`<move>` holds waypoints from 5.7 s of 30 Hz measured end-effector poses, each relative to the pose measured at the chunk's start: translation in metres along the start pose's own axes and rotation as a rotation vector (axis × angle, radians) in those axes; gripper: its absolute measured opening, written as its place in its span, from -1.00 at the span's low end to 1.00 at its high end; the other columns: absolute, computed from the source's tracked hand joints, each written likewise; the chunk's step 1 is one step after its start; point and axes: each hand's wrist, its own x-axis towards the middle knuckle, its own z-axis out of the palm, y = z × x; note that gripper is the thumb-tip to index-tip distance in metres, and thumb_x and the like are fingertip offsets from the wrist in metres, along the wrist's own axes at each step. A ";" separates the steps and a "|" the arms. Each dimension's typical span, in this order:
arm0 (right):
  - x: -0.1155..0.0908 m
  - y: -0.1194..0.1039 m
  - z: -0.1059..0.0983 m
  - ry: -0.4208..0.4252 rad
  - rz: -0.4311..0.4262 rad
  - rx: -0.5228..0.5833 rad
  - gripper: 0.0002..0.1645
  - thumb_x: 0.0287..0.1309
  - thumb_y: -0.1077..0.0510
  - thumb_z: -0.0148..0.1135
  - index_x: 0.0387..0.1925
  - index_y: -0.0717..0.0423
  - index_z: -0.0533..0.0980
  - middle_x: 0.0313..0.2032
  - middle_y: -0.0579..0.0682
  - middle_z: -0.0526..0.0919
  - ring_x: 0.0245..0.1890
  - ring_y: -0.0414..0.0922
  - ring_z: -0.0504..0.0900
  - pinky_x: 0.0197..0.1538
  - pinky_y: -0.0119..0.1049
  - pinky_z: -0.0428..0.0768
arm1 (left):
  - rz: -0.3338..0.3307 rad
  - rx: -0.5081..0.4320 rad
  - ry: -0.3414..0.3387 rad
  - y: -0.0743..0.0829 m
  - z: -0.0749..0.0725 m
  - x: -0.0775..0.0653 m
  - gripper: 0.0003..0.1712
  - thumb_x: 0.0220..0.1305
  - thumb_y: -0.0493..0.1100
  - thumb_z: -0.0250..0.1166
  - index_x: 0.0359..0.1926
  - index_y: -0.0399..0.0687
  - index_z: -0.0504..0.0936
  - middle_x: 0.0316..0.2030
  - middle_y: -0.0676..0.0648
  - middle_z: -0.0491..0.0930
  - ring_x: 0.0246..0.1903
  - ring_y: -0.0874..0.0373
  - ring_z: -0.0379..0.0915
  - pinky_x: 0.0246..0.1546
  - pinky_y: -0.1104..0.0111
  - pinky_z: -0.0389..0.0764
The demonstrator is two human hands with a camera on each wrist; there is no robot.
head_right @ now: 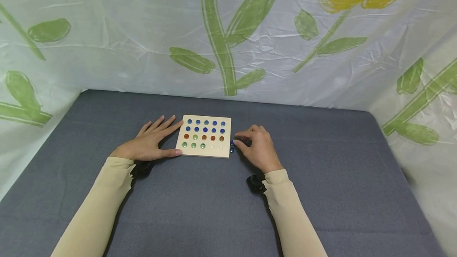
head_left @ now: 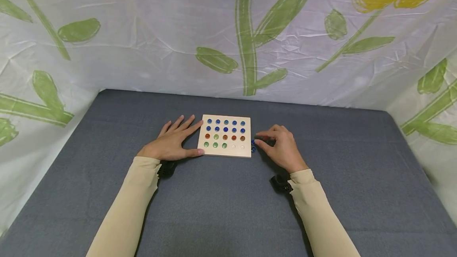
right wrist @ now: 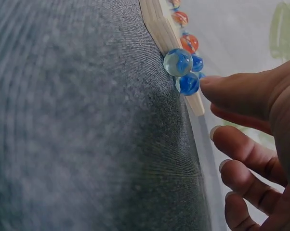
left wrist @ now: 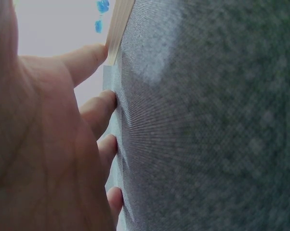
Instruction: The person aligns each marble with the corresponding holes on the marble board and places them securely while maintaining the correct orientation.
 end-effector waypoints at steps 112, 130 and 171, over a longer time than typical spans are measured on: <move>0.018 -0.047 0.012 -0.164 -0.005 0.138 -0.86 0.19 0.20 0.48 -0.20 0.11 0.79 -0.38 -0.10 0.61 -0.37 -0.04 0.55 -0.32 -0.20 0.53 | 0.002 0.014 -0.004 -0.001 0.000 0.001 0.17 0.22 0.46 0.28 0.64 0.14 -0.04 0.61 -0.16 -0.18 0.57 -0.21 -0.44 0.46 -0.21 -0.37; 0.017 -0.051 0.020 -0.175 0.033 0.065 -0.82 0.15 0.17 0.51 -0.18 0.08 0.80 -0.41 -0.11 0.59 -0.41 -0.11 0.49 -0.35 -0.22 0.47 | 0.005 0.005 -0.007 0.000 0.000 0.001 0.17 0.22 0.45 0.29 0.64 0.12 -0.03 0.61 -0.17 -0.18 0.57 -0.23 -0.43 0.46 -0.22 -0.38; 0.014 -0.047 0.007 -0.138 0.032 0.050 -0.78 0.12 0.13 0.53 -0.16 0.07 0.79 -0.42 -0.08 0.61 -0.38 -0.05 0.54 -0.32 -0.20 0.49 | 0.014 -0.001 0.000 -0.001 0.001 -0.001 0.18 0.21 0.45 0.29 0.64 0.10 -0.03 0.61 -0.18 -0.16 0.57 -0.23 -0.42 0.46 -0.22 -0.36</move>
